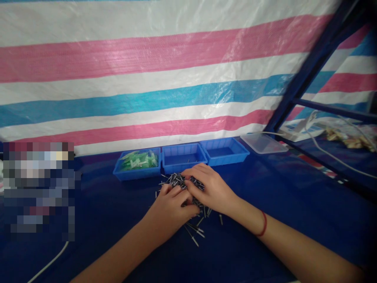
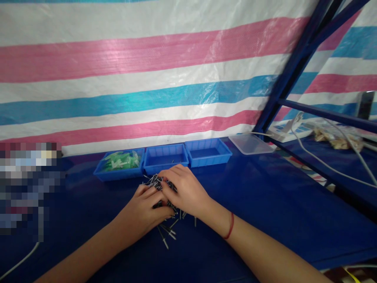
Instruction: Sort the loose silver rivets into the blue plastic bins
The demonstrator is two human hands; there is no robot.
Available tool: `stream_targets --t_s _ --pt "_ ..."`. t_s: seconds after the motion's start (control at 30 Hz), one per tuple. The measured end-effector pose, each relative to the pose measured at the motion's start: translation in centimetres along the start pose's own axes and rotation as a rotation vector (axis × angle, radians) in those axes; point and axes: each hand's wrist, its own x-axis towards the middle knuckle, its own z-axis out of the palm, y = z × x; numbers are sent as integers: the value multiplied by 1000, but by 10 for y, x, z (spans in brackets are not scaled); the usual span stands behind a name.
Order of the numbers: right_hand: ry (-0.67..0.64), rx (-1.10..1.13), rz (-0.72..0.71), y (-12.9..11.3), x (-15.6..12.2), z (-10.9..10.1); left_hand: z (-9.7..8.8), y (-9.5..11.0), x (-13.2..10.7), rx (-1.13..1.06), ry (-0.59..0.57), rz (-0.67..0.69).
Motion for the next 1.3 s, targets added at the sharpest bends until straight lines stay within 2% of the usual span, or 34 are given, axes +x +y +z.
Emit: stream_targets --t_s 0.1,0.2,0.37,0.53,0.67,0.8,0.93,1.07,1.3 --pt "32 -1 15 2 0 1 0 -1 1 23 17 32" --pt "47 13 39 4 0 2 -3 -2 2 23 -20 14" --pt "45 20 42 3 0 2 -5 -1 1 -76 -57 48" --pt "36 31 38 2 -1 4 1 -1 2 -82 2 35" --pt "30 41 50 2 -1 3 0 -6 4 -259 91 -91" --pt "10 116 49 -2 0 -1 -3 -15 2 -518 296 -343" --pt "-58 265 80 -6 2 -1 -4 -20 1 -598 455 -522" --pt "-103 390 131 -8 1 2 -3 -18 0 -606 501 -577" --pt "-134 528 208 -10 1 5 -7 -13 1 -599 512 -567"
